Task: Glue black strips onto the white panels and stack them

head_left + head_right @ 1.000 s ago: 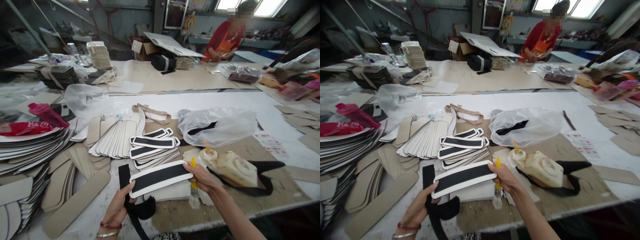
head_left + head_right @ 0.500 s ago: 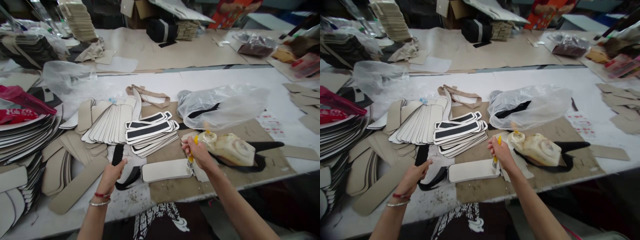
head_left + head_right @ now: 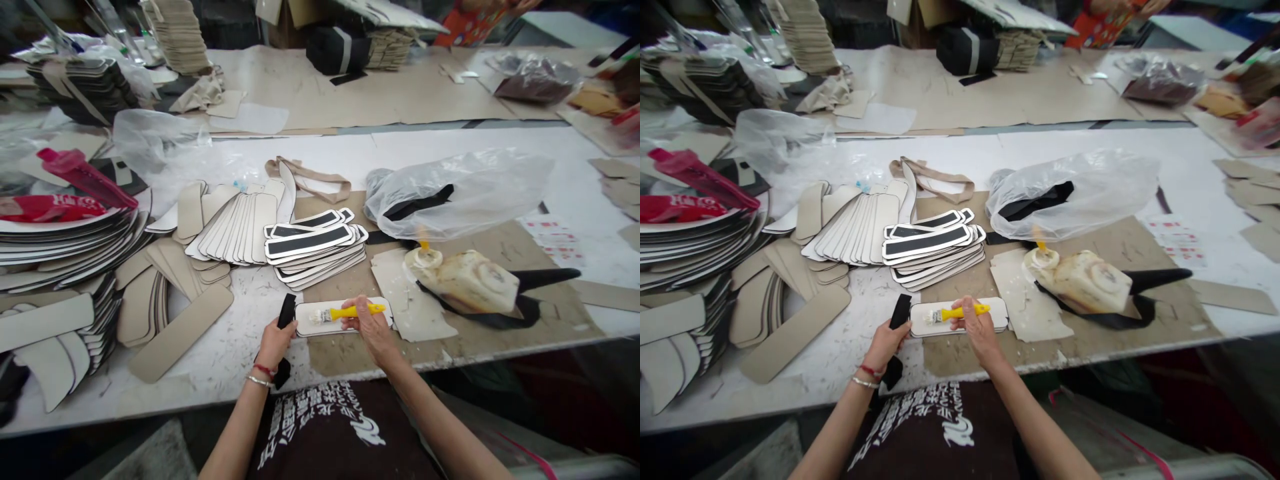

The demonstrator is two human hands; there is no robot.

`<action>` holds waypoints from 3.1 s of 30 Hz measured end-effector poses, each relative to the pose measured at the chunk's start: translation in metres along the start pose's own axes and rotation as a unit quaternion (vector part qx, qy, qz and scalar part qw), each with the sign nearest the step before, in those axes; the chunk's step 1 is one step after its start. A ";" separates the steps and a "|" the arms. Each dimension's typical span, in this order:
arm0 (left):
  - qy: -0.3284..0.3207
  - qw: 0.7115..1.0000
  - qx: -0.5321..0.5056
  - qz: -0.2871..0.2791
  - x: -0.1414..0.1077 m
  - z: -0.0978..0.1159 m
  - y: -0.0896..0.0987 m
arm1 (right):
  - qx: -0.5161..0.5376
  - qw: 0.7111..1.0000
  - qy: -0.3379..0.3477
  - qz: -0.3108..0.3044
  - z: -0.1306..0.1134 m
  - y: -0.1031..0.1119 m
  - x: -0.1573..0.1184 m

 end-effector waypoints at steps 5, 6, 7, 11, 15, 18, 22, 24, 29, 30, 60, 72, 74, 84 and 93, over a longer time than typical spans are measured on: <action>-0.009 1.000 0.014 0.009 0.000 -0.006 -0.003 | -0.052 0.998 -0.019 -0.021 0.023 -0.016 -0.008; -0.011 1.000 0.018 0.011 0.000 -0.008 -0.004 | -0.074 0.997 -0.007 -0.027 0.024 -0.016 -0.010; -0.013 1.000 0.022 0.013 0.001 -0.009 -0.004 | -0.097 0.995 0.008 -0.028 0.024 -0.014 -0.011; -0.022 0.999 0.040 0.022 0.002 -0.011 -0.004 | -0.205 0.977 0.062 0.013 0.017 0.009 -0.017; -0.029 0.998 0.053 0.028 0.001 -0.011 -0.003 | -0.311 0.941 0.111 0.074 0.005 0.040 -0.020; -0.036 0.997 0.058 0.028 -0.001 -0.010 -0.003 | -0.365 0.915 0.135 0.103 -0.002 0.057 -0.021; -0.034 0.997 0.068 0.033 -0.003 -0.009 -0.002 | -0.426 0.879 0.171 0.127 -0.014 0.072 -0.021; -0.036 0.996 0.070 0.033 -0.003 -0.009 -0.002 | -0.448 0.861 0.195 0.141 -0.023 0.078 -0.022; -0.031 0.997 0.070 0.024 -0.002 -0.011 -0.004 | -0.491 0.817 0.260 0.154 -0.050 0.086 -0.026; -0.030 0.997 0.071 0.022 -0.002 -0.012 -0.004 | -0.498 0.807 0.281 0.150 -0.054 0.085 -0.027; 0.002 0.999 -0.035 -0.025 0.001 -0.025 -0.010 | -0.440 0.834 0.328 0.057 -0.030 0.005 -0.047; 0.008 0.998 -0.042 -0.035 -0.002 -0.021 -0.010 | -0.143 0.986 0.049 0.066 0.019 -0.026 -0.043; 0.009 0.998 -0.043 -0.035 -0.002 -0.021 -0.009 | -0.079 0.993 -0.002 0.083 0.032 -0.018 -0.037; 0.003 0.998 -0.060 -0.028 0.000 -0.024 -0.011 | -0.410 0.868 0.205 0.191 -0.016 0.080 -0.029; 0.001 0.998 -0.054 -0.028 -0.005 -0.019 -0.010 | -0.520 0.780 0.336 0.091 -0.031 0.060 -0.042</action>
Point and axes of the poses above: each hand's wrist, its own x-axis towards the middle knuckle, its own y-axis out of the back of the hand, z = x × y, the point moved 7 cm from there along x, towards the middle knuckle, and after that the axes turned 7 degrees about y, right-handed, at the moved point
